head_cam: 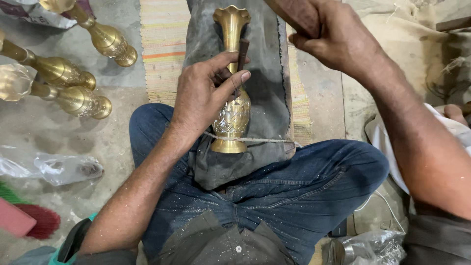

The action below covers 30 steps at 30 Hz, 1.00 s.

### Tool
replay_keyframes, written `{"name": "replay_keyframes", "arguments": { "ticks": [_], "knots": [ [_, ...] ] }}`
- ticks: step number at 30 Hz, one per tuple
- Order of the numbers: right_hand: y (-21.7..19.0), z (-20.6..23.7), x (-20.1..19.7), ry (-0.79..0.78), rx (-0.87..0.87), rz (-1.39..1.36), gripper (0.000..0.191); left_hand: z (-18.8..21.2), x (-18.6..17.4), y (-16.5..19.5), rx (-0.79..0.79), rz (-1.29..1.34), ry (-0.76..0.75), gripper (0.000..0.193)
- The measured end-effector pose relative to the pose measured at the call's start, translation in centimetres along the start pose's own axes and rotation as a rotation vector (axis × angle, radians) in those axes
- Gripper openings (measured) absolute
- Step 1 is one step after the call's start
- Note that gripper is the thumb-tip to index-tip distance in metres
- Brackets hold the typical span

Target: The person sits cross-legged on the floor with a brass vase held against their lap by a cord. They hold a chisel against the vase surface and repeatedly strike it with a wooden mallet to carve decorative patterns, repositioning the chisel around the vase body, then adjust the cord and continue working.

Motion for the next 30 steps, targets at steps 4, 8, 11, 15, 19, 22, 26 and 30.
{"name": "replay_keyframes", "arguments": {
  "ticks": [4, 8, 11, 15, 19, 22, 26, 30],
  "knots": [
    [0.1, 0.1, 0.1, -0.005, 0.001, 0.136, 0.035, 0.0, -0.2, 0.6, 0.036, -0.083, 0.027, 0.030],
    [0.6, -0.4, 1.0, -0.097, 0.067, 0.070, 0.032, -0.1, -0.2, 0.6, 0.007, -0.127, 0.041, 0.031],
    [0.0, -0.5, 0.3, -0.067, 0.023, 0.163, 0.037, -0.1, -0.1, 0.2, -0.034, -0.053, 0.025, 0.033],
    [-0.8, -0.4, -0.2, -0.046, -0.009, 0.206, 0.035, -0.2, 0.0, -0.2, -0.051, -0.081, 0.026, 0.035],
    [-1.0, -0.8, -0.7, -0.020, -0.018, -0.147, 0.037, -0.3, -0.2, 0.3, 0.003, -0.136, 0.051, 0.034],
    [-0.9, -0.8, 0.3, -0.141, 0.054, 0.396, 0.029, -0.2, -0.2, 0.2, -0.003, -0.102, 0.053, 0.033],
    [-1.7, -0.6, -0.5, -0.040, -0.013, 0.104, 0.033, 0.1, 0.0, -0.4, -0.054, -0.040, 0.036, 0.034],
    [-1.5, -0.8, -0.2, -0.070, 0.028, 0.032, 0.032, -0.1, 0.1, -0.6, -0.044, -0.063, 0.020, 0.033]
  ]
}}
Point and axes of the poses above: each hand's wrist, its own z-axis away from the middle knuckle, its own x-axis out of the palm, y = z × x, the point moved 9 cm from there along -z, towards the middle knuckle, and after that the axes turned 6 degrees about -y, right-handed, at the moved point
